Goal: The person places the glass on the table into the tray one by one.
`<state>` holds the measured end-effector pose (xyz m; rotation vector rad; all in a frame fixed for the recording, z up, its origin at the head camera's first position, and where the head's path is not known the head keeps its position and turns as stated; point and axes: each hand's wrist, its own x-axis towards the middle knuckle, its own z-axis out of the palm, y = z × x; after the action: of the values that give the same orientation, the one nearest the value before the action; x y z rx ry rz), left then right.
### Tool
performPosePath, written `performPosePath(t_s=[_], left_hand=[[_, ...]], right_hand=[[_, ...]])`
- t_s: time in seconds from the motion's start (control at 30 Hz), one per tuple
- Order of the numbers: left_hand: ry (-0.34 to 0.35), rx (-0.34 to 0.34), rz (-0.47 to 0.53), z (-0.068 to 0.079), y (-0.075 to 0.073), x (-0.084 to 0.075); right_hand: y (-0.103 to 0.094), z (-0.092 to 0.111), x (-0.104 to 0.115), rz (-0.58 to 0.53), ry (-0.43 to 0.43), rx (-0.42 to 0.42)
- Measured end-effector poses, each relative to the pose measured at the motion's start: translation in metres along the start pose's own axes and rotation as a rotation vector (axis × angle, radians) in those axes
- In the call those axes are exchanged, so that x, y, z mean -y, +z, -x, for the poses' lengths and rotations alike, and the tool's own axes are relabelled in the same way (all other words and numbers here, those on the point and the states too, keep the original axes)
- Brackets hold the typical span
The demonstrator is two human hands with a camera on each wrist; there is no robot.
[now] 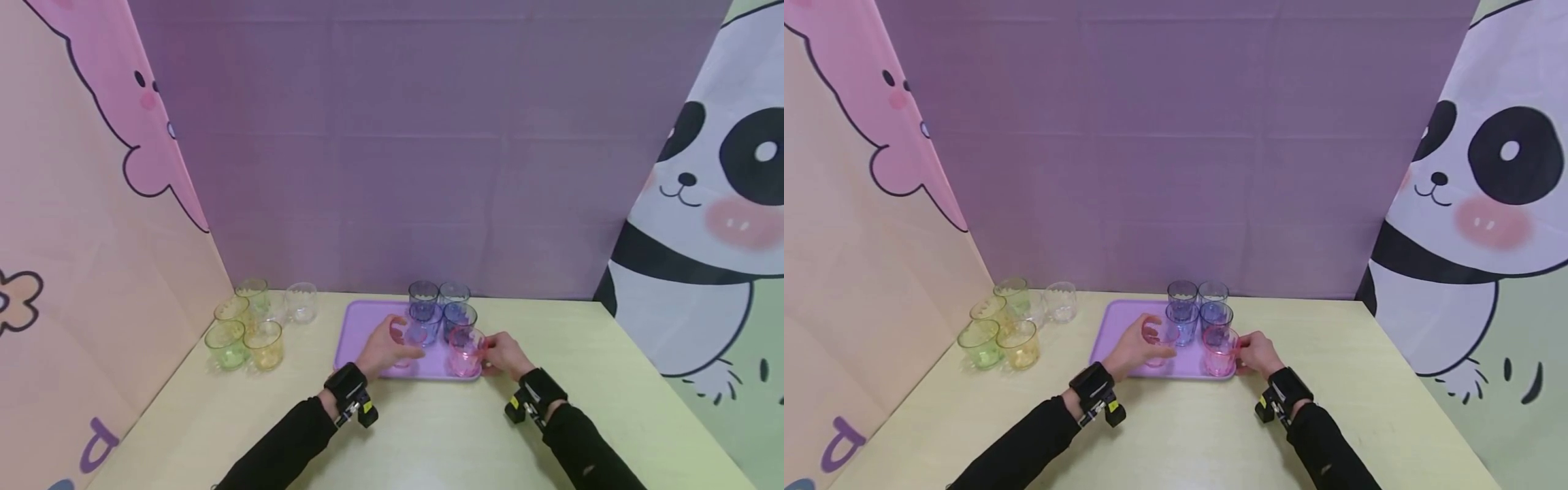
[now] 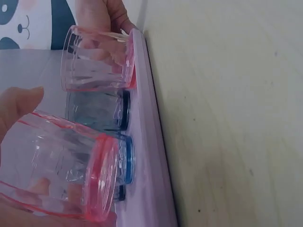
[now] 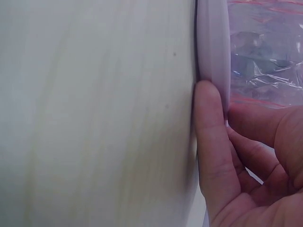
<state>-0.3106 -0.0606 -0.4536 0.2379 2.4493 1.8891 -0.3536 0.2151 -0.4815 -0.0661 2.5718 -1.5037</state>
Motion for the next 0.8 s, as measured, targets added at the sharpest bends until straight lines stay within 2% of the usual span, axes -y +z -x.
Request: performPosePath(t_s=[0.1,0.37,0.6,0.8], left_hand=[[-0.008,0.008,-0.050,0.003,0.003,-0.001],[0.059,-0.016,-0.236,0.009,0.012,0.001],[0.107,-0.016,-0.269,0.009,0.014,0.002],[0.076,-0.013,-0.259,0.008,0.016,0.002]], right_hand=[[0.000,0.000,0.000,-0.013,-0.005,-0.003],[0.001,-0.002,-0.002,-0.006,0.010,-0.001],[0.001,-0.003,-0.003,-0.003,0.004,0.008],[0.000,-0.002,-0.003,-0.017,-0.018,0.005]])
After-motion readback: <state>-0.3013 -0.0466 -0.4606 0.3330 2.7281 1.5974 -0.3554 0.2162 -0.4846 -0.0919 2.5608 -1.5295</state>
